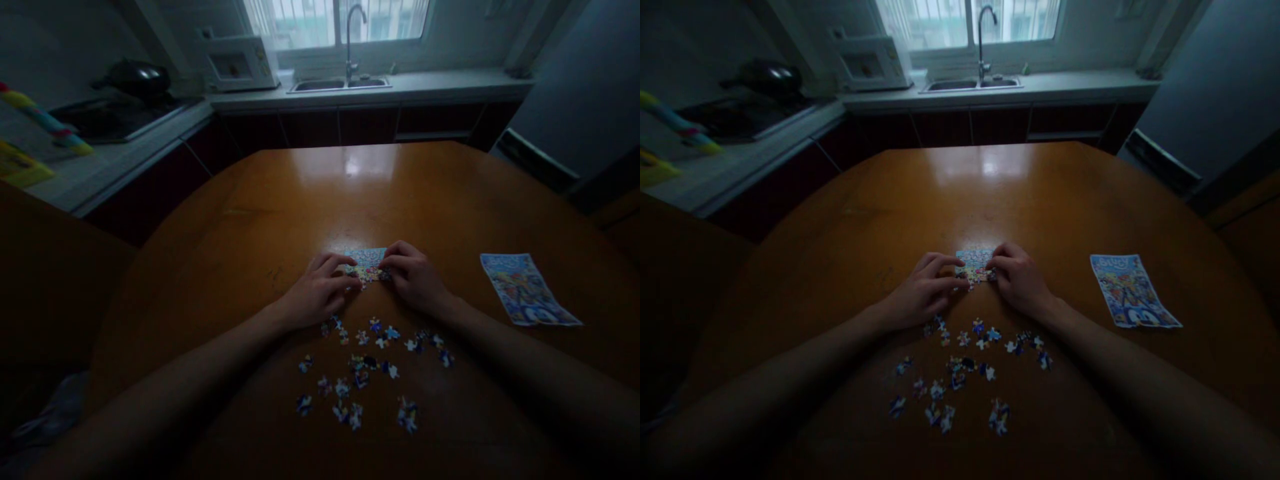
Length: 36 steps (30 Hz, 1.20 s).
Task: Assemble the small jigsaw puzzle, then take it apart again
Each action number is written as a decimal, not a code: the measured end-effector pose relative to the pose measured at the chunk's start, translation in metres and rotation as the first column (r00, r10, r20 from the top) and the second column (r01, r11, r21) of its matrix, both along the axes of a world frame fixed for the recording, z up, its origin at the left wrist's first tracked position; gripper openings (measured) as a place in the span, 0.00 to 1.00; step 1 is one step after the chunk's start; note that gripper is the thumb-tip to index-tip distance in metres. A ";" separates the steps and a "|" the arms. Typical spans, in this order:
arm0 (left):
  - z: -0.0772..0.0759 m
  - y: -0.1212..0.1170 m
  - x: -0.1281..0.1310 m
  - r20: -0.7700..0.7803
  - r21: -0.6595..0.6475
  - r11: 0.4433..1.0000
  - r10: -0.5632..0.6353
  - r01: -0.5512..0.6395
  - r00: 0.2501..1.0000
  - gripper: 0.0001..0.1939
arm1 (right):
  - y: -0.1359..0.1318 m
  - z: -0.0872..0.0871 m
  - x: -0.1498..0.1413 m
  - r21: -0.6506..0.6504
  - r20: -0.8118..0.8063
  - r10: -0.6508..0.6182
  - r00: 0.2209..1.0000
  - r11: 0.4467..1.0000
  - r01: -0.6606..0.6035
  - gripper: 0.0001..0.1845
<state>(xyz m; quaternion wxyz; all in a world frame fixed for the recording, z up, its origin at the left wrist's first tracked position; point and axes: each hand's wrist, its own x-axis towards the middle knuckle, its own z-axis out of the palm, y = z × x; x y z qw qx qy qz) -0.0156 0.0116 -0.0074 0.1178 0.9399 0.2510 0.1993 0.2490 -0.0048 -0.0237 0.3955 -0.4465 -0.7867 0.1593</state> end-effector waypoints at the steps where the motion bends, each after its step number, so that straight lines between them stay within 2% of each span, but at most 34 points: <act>1: 0.000 0.000 0.000 0.002 0.002 1.000 0.000 0.000 1.000 0.22 | 0.000 0.000 0.000 -0.004 -0.004 -0.003 1.000 1.000 0.003 0.13; 6: 0.002 -0.002 0.002 0.032 0.012 1.000 0.026 -0.026 0.999 0.23 | 0.000 0.001 0.001 -0.011 -0.019 -0.027 0.999 1.000 0.027 0.13; 13: 0.000 0.000 0.001 -0.008 0.003 1.000 0.024 -0.024 1.000 0.22 | 0.002 0.001 0.000 0.000 -0.021 -0.034 0.999 0.999 0.034 0.14; 36: 0.003 0.001 0.002 0.039 0.013 0.998 -0.058 0.058 0.998 0.19 | 0.004 0.001 0.001 -0.029 -0.031 -0.048 0.998 0.998 0.047 0.14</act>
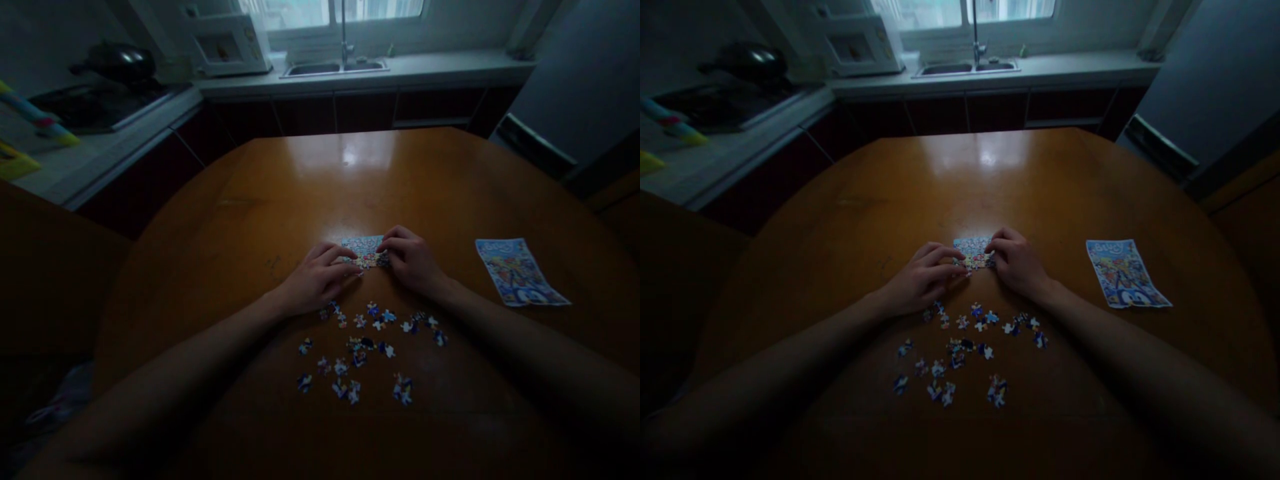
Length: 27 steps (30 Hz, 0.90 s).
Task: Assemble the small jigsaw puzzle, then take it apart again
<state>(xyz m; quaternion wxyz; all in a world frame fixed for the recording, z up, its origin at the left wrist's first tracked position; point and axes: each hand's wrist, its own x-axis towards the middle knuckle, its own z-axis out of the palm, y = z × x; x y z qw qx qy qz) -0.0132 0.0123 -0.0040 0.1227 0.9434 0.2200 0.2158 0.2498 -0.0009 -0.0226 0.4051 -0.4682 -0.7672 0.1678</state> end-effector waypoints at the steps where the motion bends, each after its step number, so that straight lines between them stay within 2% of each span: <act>1: 0.001 0.000 0.000 0.010 0.003 1.000 -0.009 0.009 1.000 0.18 | 0.000 0.000 0.000 -0.002 -0.001 -0.001 1.000 1.000 0.001 0.14; 6: 0.000 0.000 0.000 0.000 0.018 0.999 -0.037 0.037 0.999 0.16 | 0.000 0.001 0.000 -0.007 -0.010 0.000 1.000 1.000 0.000 0.14; 18: 0.000 0.000 0.002 0.030 -0.023 1.000 0.018 -0.017 0.999 0.19 | 0.001 0.002 0.000 -0.005 0.008 -0.002 1.000 1.000 0.002 0.14; 27: -0.003 0.002 0.000 0.031 -0.038 0.998 0.043 -0.042 0.999 0.17 | 0.001 0.000 0.001 0.012 0.001 0.007 1.000 1.000 -0.007 0.13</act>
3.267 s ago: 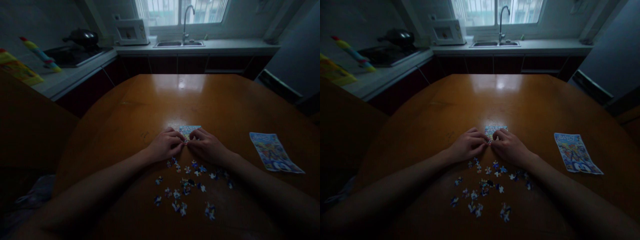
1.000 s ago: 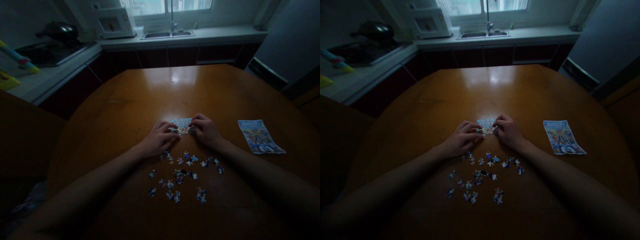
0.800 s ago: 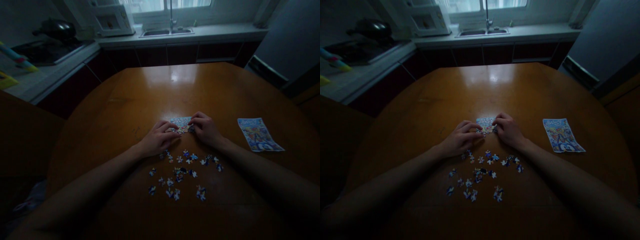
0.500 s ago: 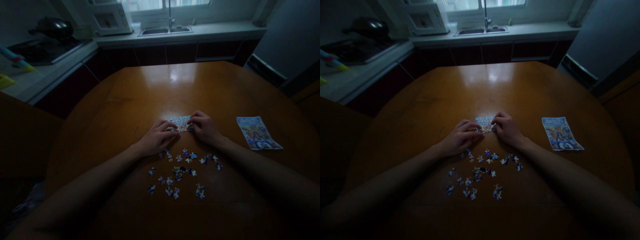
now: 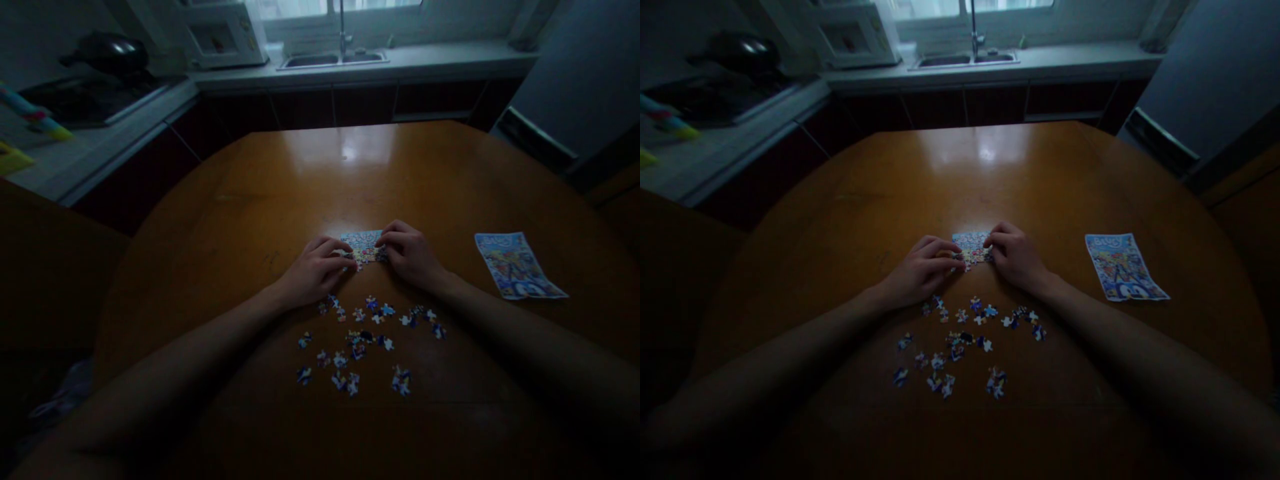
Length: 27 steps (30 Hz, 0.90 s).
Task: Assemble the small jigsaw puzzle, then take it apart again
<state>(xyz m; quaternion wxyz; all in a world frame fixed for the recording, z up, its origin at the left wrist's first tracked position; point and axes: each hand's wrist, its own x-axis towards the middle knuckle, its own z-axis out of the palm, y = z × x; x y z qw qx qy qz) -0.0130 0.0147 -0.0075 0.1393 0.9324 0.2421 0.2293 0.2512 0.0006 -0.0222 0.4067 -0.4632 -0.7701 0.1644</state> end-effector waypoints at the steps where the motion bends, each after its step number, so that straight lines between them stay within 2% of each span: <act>1: 0.000 0.000 0.000 0.000 0.000 1.000 -0.003 0.003 1.000 0.16 | 0.000 0.000 0.000 0.000 0.003 -0.002 1.000 1.000 0.002 0.13; 9: -0.002 0.001 0.000 0.000 0.002 1.000 -0.009 0.009 1.000 0.16 | 0.000 0.002 -0.001 0.000 0.005 0.001 1.000 1.000 -0.001 0.13; 15: -0.003 0.002 -0.001 0.011 -0.015 1.000 0.000 0.000 1.000 0.20 | 0.000 0.001 -0.001 -0.019 -0.007 0.000 1.000 1.000 -0.001 0.14; 27: -0.003 0.002 0.000 0.017 -0.029 1.000 -0.007 0.008 1.000 0.18 | 0.000 0.000 0.000 -0.020 -0.003 -0.001 1.000 1.000 0.001 0.13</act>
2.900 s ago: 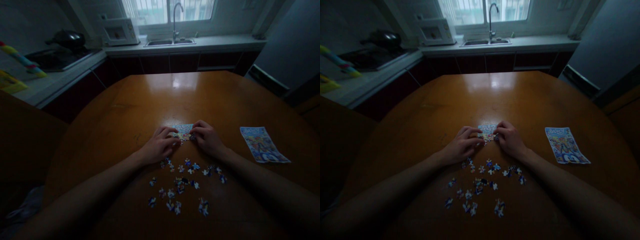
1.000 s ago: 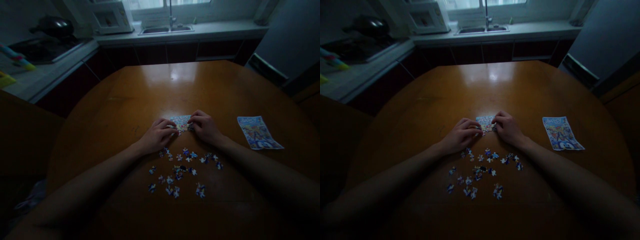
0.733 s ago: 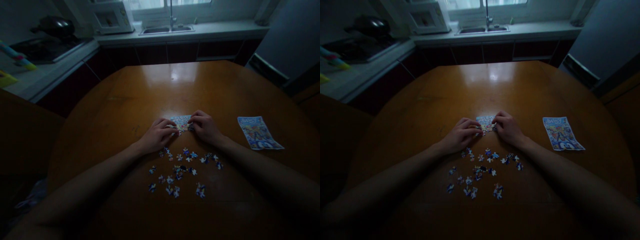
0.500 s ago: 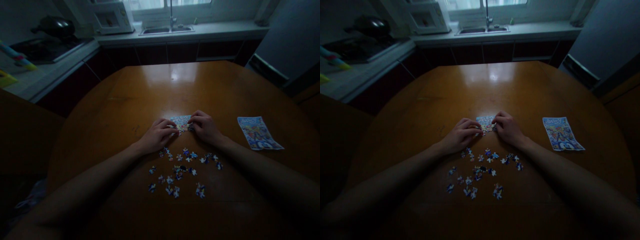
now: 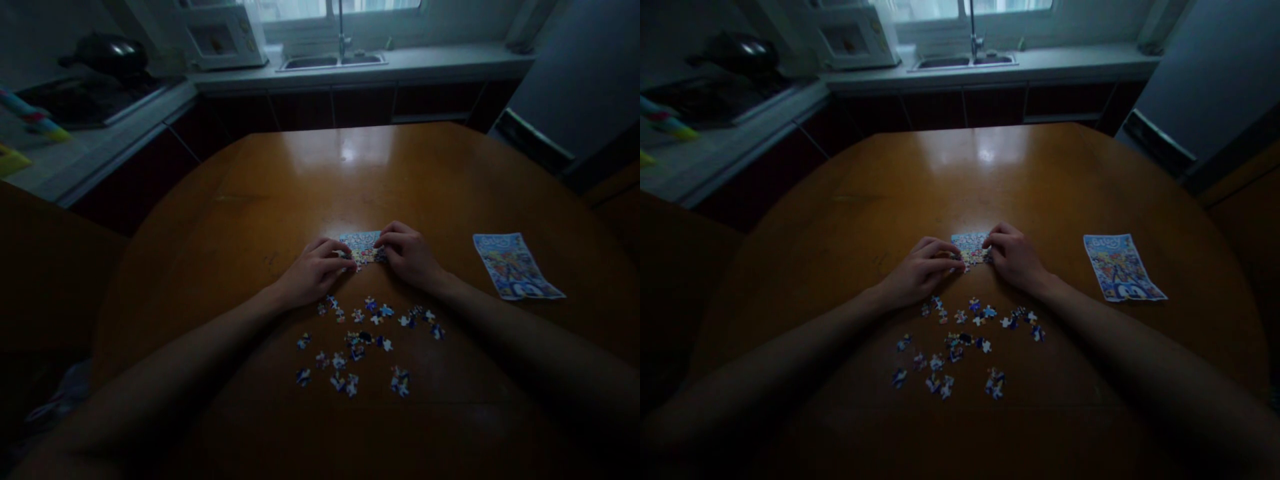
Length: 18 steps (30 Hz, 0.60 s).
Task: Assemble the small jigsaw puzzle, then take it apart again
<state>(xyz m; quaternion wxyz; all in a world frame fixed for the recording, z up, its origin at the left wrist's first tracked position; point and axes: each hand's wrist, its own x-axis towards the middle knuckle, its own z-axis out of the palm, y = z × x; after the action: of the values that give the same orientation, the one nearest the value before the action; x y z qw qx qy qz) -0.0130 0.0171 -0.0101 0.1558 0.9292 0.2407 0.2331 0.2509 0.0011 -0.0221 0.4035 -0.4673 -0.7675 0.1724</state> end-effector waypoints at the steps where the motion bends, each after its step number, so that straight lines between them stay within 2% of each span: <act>1: 0.000 0.000 0.000 0.002 -0.003 1.000 0.004 -0.004 1.000 0.18 | 0.000 0.000 0.000 0.000 -0.001 -0.002 1.000 1.000 0.002 0.13; 18: 0.001 0.000 -0.001 -0.004 -0.003 1.000 -0.003 0.003 1.000 0.21 | 0.000 0.000 0.000 -0.008 -0.015 -0.001 1.000 1.000 0.001 0.14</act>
<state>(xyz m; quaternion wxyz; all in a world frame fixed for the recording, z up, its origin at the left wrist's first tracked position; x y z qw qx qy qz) -0.0138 0.0166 -0.0087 0.1571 0.9299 0.2398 0.2305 0.2509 0.0007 -0.0222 0.4074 -0.4682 -0.7634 0.1789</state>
